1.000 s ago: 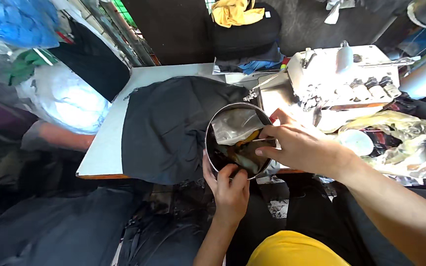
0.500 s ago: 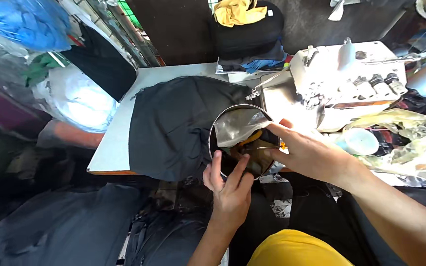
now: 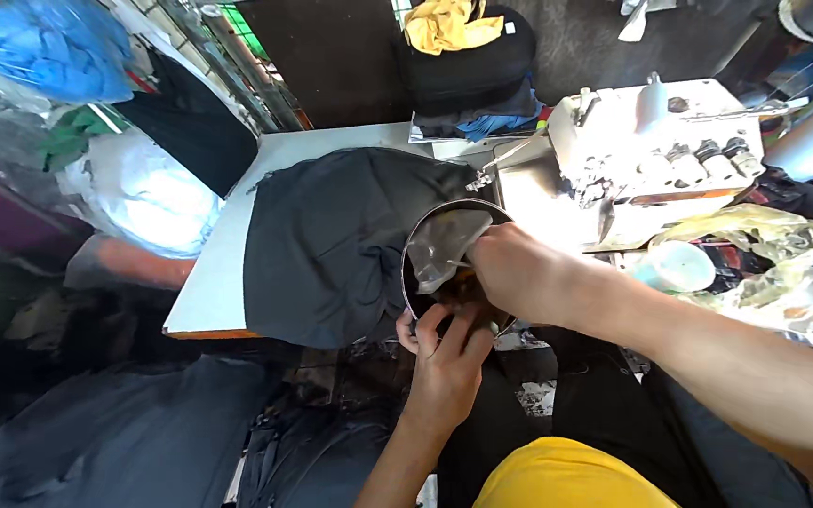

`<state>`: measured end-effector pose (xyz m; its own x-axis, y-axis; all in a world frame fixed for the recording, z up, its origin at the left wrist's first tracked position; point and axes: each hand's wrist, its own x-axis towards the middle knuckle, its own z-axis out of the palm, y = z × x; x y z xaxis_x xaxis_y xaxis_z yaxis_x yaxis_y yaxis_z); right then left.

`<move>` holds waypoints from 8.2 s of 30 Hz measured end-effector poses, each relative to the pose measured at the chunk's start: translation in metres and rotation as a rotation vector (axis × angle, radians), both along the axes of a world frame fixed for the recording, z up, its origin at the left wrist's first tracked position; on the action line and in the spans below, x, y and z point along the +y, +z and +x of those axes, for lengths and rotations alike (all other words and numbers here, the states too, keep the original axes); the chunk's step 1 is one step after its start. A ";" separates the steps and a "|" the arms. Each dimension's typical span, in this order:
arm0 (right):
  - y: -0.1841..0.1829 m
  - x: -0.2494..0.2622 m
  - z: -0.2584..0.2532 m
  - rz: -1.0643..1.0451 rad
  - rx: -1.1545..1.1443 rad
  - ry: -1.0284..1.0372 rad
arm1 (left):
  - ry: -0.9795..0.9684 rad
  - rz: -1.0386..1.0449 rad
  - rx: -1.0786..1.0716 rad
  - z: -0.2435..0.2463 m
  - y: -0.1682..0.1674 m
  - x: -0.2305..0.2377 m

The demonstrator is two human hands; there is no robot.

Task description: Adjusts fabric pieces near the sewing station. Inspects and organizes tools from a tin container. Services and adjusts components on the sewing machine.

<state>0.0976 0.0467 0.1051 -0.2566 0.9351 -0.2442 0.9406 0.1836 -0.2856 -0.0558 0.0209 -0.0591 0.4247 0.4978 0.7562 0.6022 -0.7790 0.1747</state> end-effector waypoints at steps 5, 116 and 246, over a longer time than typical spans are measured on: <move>-0.018 0.031 -0.021 -0.138 -0.171 -0.066 | -0.049 -0.002 -0.007 0.000 0.001 0.006; -0.091 0.006 0.102 -0.119 1.735 -0.944 | -0.211 -0.336 0.028 0.104 0.037 0.055; -0.116 0.013 0.026 -0.233 1.009 -0.537 | 0.302 -0.330 0.191 -0.058 0.083 0.158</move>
